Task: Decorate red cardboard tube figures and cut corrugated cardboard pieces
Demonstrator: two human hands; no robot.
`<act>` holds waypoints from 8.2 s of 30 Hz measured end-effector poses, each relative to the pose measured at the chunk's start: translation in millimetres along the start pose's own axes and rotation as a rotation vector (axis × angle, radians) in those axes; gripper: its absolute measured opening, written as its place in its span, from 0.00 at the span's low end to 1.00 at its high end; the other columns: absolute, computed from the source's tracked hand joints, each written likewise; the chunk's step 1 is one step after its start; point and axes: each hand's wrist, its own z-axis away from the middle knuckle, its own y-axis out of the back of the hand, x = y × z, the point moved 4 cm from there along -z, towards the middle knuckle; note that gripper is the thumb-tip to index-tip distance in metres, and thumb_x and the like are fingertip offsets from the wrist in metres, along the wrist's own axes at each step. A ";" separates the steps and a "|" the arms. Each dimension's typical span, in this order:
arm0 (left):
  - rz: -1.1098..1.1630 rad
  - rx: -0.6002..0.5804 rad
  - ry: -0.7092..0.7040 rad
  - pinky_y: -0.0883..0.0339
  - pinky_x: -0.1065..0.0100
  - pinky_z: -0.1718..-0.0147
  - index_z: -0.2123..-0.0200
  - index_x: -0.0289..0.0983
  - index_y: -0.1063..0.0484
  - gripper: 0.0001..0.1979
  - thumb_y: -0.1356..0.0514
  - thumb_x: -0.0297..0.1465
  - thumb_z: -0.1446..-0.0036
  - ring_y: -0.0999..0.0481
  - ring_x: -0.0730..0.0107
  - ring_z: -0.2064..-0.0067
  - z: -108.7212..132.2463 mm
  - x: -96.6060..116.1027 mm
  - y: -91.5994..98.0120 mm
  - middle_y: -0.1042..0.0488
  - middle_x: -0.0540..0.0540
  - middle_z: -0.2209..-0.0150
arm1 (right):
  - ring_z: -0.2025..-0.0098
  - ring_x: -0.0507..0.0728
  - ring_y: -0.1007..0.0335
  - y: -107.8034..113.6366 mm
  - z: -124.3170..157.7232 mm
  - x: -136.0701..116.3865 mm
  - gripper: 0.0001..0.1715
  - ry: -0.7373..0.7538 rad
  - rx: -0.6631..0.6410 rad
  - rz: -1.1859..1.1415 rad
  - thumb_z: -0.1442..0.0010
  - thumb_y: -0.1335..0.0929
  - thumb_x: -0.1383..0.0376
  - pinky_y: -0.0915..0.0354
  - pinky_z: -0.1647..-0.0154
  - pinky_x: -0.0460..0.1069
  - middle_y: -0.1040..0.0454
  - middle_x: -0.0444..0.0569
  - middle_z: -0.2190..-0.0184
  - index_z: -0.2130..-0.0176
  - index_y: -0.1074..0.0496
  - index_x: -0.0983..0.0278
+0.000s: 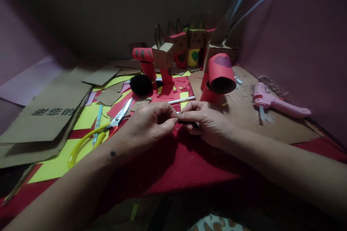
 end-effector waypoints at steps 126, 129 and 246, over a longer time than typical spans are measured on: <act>0.720 -0.140 0.249 0.41 0.79 0.88 0.73 0.36 0.31 0.06 0.36 0.28 0.47 0.34 0.78 0.87 -0.7 -9.2 -15.0 0.25 0.51 0.84 | 0.67 0.52 0.30 -7.1 15.7 -14.0 0.03 0.453 -0.088 0.405 0.41 0.30 0.65 0.34 0.63 0.48 0.26 0.43 0.71 0.65 0.24 0.62; 0.734 -0.210 0.277 0.43 0.79 0.89 0.71 0.36 0.29 0.06 0.36 0.32 0.47 0.34 0.78 0.88 -0.1 -7.4 -15.9 0.25 0.49 0.84 | 0.70 0.50 0.32 -1.1 12.7 -15.5 0.06 0.397 0.006 0.316 0.44 0.28 0.64 0.35 0.67 0.47 0.26 0.42 0.74 0.72 0.26 0.63; 0.835 1.127 -0.082 0.36 0.78 0.81 0.74 0.36 0.22 0.13 0.43 0.21 0.41 0.32 0.80 0.75 50.2 -31.3 151.2 0.28 0.49 0.75 | 0.62 0.58 0.34 -36.2 -61.1 -25.9 0.08 0.768 0.065 1.099 0.41 0.33 0.72 0.37 0.60 0.53 0.23 0.51 0.68 0.67 0.23 0.63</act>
